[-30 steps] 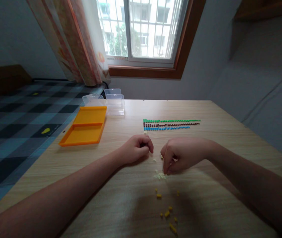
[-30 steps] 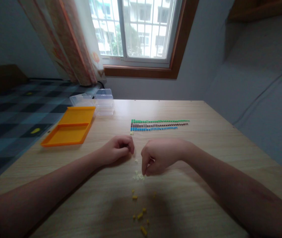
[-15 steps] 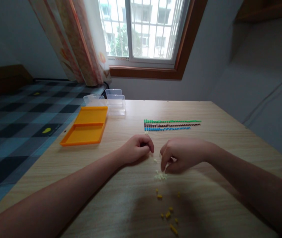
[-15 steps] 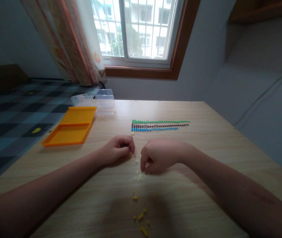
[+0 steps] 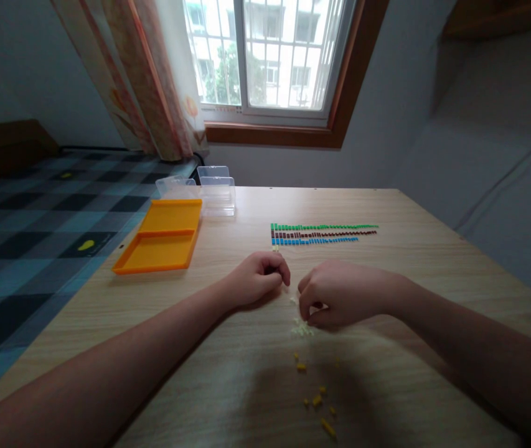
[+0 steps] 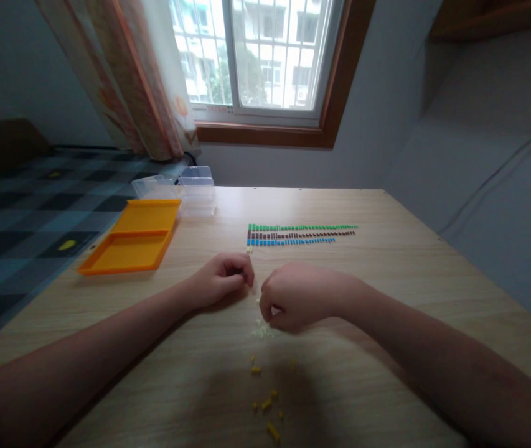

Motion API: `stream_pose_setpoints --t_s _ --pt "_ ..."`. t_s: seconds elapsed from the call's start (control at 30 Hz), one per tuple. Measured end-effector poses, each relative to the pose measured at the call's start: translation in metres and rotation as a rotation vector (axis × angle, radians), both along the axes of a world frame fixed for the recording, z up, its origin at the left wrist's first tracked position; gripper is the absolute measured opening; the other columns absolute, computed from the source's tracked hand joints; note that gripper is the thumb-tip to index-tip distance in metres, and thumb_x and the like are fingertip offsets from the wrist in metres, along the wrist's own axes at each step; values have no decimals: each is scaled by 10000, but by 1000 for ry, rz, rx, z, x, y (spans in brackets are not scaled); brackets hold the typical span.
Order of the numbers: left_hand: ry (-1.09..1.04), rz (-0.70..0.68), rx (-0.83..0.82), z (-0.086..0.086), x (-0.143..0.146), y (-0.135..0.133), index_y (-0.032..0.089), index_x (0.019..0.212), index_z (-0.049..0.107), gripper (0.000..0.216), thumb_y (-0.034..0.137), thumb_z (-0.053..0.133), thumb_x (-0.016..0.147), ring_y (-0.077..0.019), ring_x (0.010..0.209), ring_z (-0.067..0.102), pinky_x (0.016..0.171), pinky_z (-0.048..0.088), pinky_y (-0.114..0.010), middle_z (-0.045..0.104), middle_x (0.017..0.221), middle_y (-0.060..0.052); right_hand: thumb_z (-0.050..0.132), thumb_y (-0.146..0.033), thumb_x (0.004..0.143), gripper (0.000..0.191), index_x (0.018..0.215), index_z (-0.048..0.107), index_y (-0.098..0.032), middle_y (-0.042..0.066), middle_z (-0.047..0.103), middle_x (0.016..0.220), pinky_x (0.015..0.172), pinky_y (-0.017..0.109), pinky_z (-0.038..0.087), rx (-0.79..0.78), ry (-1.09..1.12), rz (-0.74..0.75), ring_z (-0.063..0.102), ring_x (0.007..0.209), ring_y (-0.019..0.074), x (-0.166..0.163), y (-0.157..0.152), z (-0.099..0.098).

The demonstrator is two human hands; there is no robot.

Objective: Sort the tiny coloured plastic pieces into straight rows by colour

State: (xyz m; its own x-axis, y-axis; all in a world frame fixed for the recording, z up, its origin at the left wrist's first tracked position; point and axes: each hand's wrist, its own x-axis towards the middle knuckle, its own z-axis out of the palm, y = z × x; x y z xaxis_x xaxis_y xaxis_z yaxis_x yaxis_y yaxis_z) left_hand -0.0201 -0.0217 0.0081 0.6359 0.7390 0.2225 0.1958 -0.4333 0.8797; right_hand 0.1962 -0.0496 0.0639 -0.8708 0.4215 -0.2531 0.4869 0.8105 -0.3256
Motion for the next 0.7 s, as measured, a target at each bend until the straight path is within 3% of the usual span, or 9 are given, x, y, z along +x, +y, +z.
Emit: stream_pose_setpoints --t_s 0.17,0.47,0.7 --pt "0 5 -7 0 0 0 148 666 666 177 114 492 669 -151 719 565 714 432 -272 626 688 -13 570 -191 828 195 818 765 -205 19 690 819 618 265 233 126 -60 -29 466 671 105 -2 -2 2" --pt "-7 49 -82 -2 -1 1 147 677 646 147 166 501 665 -152 687 538 666 405 -271 623 682 -14 571 -178 839 174 788 738 -177 31 670 789 593 261 205 193 -74 -39 445 629 98 -5 -5 2" --pt "16 109 -39 -2 0 0 154 660 641 163 191 483 653 -157 676 526 671 399 -282 605 658 -10 576 -162 896 187 819 742 -205 2 690 864 585 225 164 431 21 -279 467 631 71 9 30 -19"
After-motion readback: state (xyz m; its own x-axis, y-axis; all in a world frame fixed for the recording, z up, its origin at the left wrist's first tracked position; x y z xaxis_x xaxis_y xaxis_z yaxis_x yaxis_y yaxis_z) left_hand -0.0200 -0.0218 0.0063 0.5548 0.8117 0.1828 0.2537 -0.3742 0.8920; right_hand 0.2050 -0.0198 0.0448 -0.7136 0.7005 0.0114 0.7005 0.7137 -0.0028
